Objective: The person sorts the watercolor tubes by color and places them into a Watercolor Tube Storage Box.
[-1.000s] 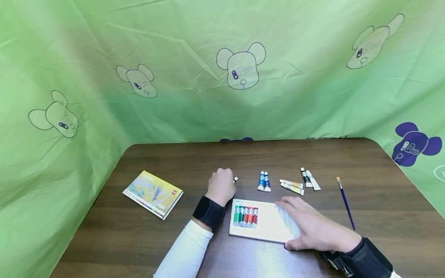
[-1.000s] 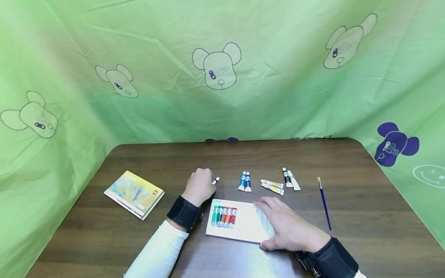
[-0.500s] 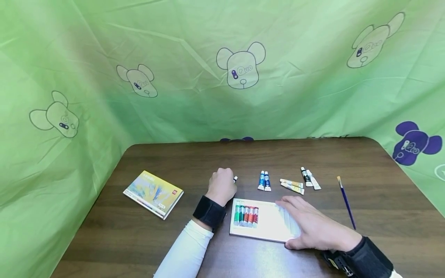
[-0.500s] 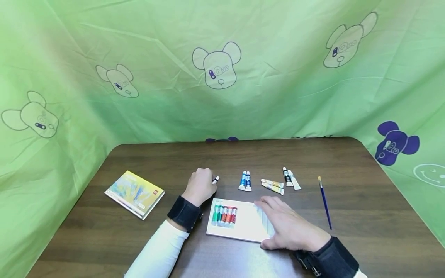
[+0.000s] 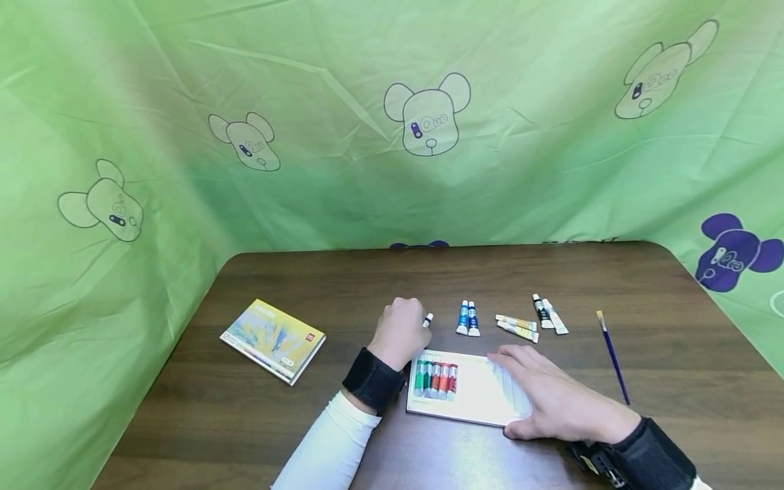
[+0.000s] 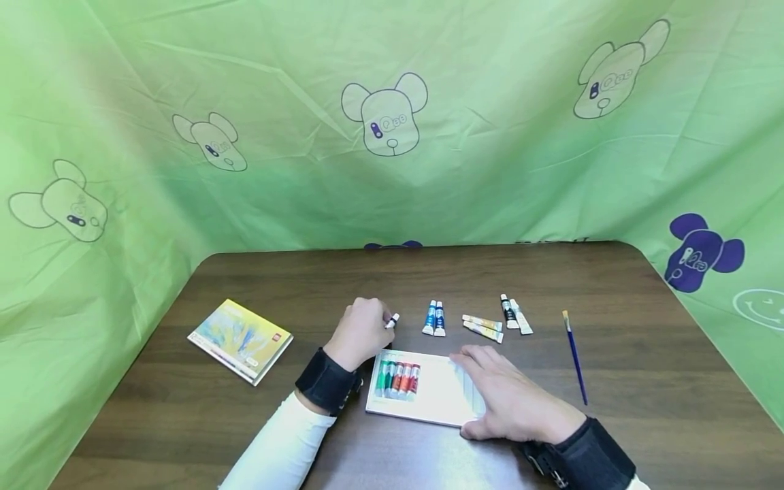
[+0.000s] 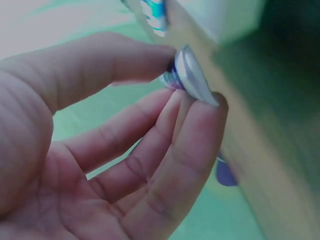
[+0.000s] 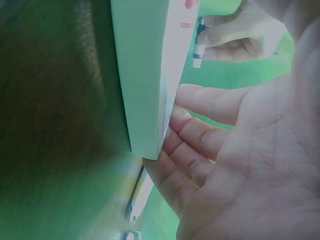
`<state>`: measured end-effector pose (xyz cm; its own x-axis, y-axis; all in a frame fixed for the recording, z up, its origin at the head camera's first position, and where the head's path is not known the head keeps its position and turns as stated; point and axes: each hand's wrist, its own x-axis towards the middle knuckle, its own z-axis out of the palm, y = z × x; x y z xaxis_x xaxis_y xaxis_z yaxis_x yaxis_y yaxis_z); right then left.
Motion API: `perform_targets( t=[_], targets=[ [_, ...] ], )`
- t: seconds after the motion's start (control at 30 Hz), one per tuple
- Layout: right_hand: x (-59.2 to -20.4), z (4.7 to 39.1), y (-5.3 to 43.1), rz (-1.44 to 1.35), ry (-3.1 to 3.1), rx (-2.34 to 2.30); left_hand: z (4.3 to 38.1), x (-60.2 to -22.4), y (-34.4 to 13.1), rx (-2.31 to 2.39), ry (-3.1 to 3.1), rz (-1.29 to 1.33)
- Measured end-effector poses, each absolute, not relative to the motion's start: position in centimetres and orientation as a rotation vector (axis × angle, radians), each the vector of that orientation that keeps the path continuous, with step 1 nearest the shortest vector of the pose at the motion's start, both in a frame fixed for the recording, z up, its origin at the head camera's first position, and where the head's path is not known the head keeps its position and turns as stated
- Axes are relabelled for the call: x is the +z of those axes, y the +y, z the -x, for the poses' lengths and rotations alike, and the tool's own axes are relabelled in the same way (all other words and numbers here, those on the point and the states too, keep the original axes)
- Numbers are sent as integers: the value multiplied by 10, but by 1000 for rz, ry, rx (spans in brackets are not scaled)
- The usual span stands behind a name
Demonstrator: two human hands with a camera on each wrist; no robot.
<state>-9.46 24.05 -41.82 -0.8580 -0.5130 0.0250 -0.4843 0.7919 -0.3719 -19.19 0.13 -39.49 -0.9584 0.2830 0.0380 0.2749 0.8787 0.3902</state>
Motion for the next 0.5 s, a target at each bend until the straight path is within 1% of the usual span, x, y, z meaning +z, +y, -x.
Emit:
perform_targets(
  t=[0.23, 0.5],
  targets=[
    [-420, 95, 242, 829, 2907, -575, 167, -384, 18, 597, 2978, -551],
    [-421, 95, 244, 870, 2933, -568, 146, -387, 30, 561, 3033, -618]
  ],
)
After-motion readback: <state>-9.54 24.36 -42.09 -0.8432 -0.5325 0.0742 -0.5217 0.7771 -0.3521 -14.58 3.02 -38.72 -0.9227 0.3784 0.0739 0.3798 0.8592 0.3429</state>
